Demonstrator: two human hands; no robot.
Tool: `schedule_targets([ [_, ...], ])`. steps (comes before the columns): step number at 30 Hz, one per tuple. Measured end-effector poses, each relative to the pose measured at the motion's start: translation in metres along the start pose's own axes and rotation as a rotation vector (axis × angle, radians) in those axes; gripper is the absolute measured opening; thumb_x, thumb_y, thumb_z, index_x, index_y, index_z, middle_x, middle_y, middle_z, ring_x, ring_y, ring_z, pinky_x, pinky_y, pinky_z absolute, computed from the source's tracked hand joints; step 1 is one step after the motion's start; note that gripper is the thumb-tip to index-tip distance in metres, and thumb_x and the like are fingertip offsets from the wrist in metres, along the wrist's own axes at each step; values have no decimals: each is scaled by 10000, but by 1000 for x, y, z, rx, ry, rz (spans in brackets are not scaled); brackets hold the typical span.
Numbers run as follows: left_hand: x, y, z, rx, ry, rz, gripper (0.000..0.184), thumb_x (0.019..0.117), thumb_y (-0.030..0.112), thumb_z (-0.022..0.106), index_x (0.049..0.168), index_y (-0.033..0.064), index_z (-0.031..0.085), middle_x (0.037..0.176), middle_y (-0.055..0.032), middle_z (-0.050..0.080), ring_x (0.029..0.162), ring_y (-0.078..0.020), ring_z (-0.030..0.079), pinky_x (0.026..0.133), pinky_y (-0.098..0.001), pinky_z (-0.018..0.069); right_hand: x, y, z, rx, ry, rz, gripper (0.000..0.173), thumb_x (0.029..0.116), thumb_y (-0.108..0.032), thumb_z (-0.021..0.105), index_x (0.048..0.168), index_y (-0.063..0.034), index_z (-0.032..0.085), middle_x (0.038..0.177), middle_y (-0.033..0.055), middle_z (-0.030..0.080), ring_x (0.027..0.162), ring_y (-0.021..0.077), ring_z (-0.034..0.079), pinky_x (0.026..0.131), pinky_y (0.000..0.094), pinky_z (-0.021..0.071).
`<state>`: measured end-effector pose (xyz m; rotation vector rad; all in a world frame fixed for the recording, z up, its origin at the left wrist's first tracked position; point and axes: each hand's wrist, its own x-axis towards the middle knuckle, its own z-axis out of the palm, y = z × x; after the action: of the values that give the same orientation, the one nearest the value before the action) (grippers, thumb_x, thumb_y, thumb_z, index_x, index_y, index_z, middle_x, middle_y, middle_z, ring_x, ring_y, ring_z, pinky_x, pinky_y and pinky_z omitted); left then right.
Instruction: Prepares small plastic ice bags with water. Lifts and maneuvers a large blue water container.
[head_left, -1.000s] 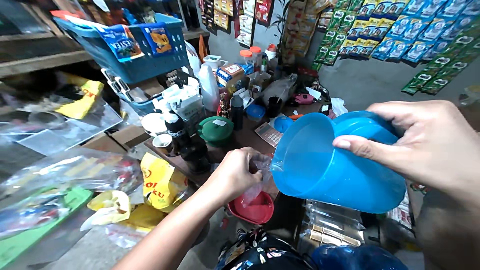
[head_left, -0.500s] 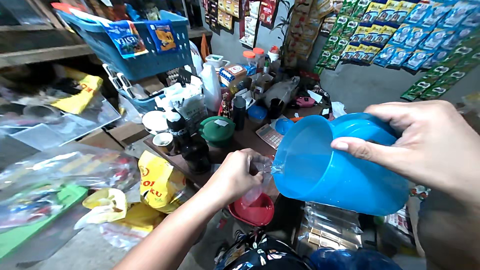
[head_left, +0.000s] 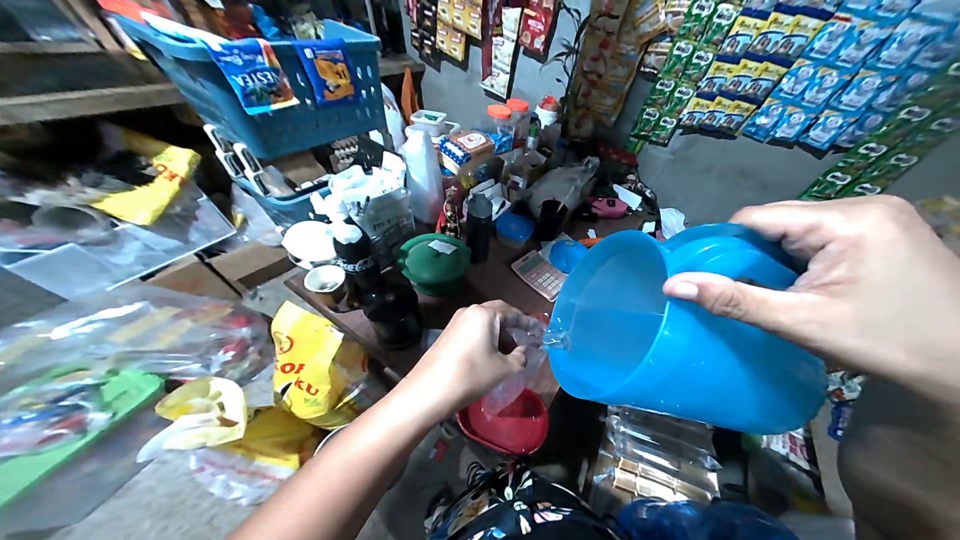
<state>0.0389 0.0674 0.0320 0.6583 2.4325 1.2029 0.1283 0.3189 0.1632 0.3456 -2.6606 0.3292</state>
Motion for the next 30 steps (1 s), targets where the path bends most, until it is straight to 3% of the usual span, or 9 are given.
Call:
schedule_targets([
  [8,-2,-7,-1,-43,-10,51,246,902,108,725,1140,167,743,1087,42,711,851,-13,665,800,-228,564,1,-6,1,7,-2,25,428,827,-700,673,892,-279,710,669,-168,623,569,-68,575,455,152,439],
  [13,-4,-4,-3,-72,-26,18,265,905,92,739,1166,138,734,1073,15,721,839,-23,671,793,-226,564,4,-9,3,14,-8,10,416,829,-697,669,878,-284,696,672,-174,616,574,-71,568,461,152,428],
  [30,0,-13,-7,-90,-55,39,261,907,102,728,1162,159,738,1077,41,714,809,-6,658,768,-213,561,13,-16,6,-44,-32,-6,436,837,-712,648,882,-282,703,671,-176,609,579,-76,561,464,151,409],
])
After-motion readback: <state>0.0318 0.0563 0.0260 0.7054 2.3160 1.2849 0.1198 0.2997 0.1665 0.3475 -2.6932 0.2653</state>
